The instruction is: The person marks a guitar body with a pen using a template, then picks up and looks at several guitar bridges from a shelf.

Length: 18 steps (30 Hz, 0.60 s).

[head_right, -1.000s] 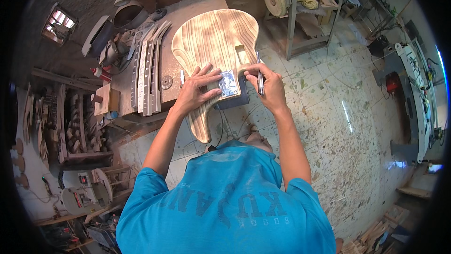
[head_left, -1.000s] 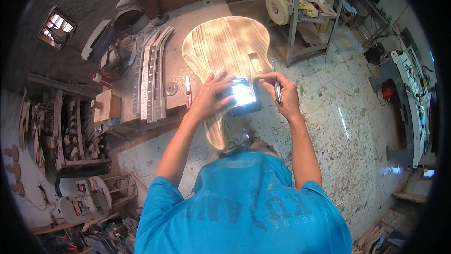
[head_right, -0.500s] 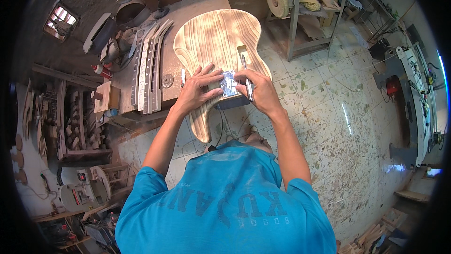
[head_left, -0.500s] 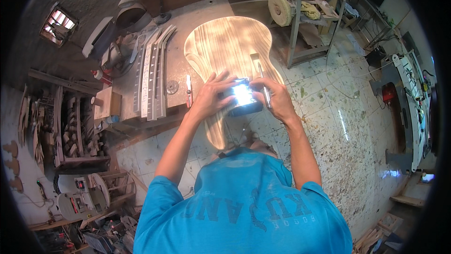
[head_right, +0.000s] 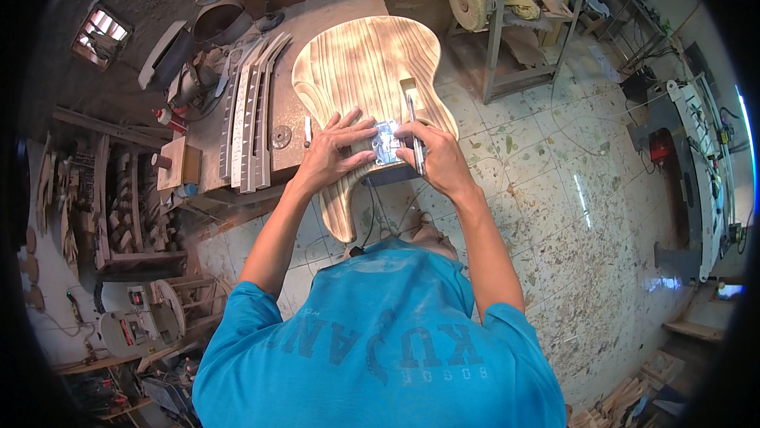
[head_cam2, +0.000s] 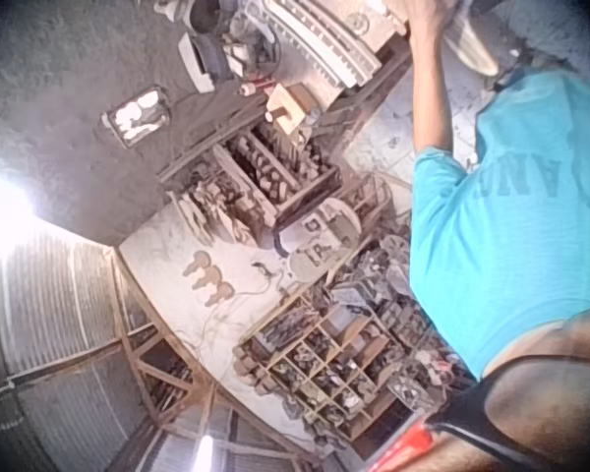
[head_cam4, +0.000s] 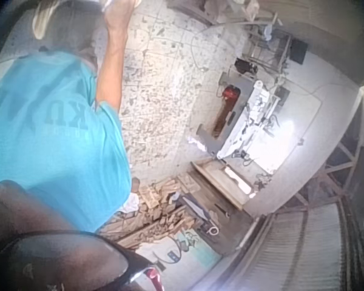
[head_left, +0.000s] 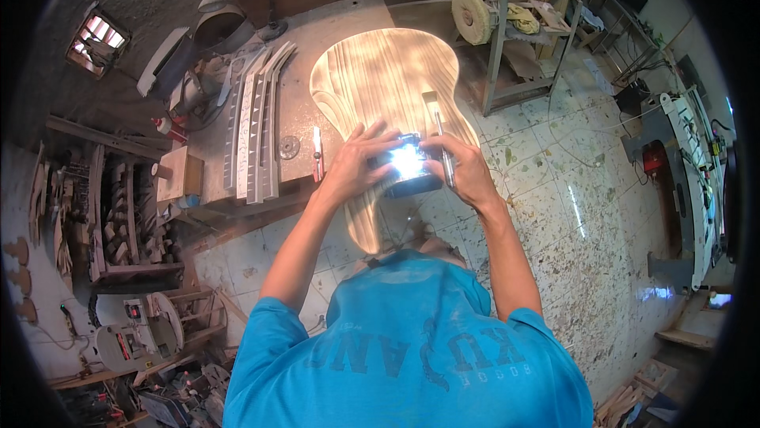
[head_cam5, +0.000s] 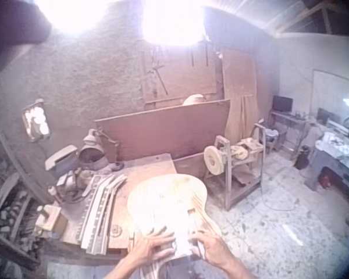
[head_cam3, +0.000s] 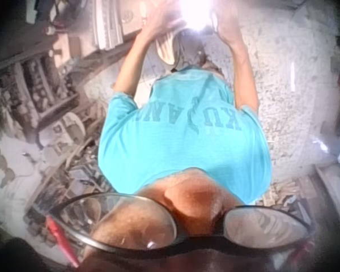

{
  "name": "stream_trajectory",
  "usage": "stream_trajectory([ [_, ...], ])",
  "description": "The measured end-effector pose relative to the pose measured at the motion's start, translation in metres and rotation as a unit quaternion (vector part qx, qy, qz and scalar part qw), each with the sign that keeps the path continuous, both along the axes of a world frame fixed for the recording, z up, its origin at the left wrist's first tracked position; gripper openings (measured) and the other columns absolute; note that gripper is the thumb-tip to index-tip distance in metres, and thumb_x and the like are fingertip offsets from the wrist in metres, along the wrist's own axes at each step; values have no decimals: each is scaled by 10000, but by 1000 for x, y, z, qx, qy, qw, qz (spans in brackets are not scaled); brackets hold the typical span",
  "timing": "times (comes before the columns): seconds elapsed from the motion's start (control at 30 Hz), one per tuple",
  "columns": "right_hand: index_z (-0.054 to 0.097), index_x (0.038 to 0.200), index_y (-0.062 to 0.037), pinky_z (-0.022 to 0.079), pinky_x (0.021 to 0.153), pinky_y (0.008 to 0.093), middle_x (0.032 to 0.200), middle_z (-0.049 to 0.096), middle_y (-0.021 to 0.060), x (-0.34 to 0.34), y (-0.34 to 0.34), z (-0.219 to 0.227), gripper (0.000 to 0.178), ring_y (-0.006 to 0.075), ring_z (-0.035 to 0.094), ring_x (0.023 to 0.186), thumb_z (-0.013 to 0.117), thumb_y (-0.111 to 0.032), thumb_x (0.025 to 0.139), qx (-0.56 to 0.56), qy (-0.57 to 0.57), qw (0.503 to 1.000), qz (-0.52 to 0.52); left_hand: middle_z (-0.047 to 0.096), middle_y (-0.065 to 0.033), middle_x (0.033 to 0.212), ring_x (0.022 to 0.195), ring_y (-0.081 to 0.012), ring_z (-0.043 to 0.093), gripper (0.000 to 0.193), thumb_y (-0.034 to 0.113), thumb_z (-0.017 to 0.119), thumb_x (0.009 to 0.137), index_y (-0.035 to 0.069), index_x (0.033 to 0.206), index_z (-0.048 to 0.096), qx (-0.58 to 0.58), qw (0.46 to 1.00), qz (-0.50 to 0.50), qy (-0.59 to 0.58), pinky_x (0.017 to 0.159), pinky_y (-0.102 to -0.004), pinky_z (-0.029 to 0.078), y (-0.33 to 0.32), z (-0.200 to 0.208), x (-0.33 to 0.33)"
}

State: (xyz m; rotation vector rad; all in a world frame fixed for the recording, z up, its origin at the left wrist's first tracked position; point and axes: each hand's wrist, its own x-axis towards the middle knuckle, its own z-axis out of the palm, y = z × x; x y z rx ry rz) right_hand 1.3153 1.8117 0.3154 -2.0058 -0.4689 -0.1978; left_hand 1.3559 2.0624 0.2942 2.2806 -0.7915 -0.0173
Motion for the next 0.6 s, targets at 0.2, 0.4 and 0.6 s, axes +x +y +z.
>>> stream_trajectory([
  [0.2, 694, 1088, -29, 538, 766, 397, 973, 726, 170, 0, 0, -1, 284, 330, 719, 897, 806, -96, 836, 2, -5, 1000, -4, 623, -60, 1428, 1483, -304, 397, 525, 363, 806, 839, 168, 1314, 700, 3, 1000, 1, 1, 1272, -546, 191, -1, 2, -1],
  [0.4, 697, 1088, -31, 538, 757, 396, 969, 726, 170, 0, -1, -3, 287, 322, 722, 881, 810, -108, 836, 6, 1, 1000, -1, 620, -58, 1432, 1485, -304, 394, 521, 365, 804, 841, 164, 1311, 702, 3, 1000, -1, 2, 1273, -542, 194, 0, 2, -1],
  [0.6, 703, 1085, -31, 539, 760, 392, 968, 730, 166, 0, -1, -2, 286, 319, 724, 890, 813, -113, 833, 4, 14, 1000, -5, 621, -54, 1432, 1486, -301, 393, 518, 368, 805, 841, 167, 1307, 705, 9, 1000, 1, 2, 1273, -544, 195, 0, 1, 0],
])
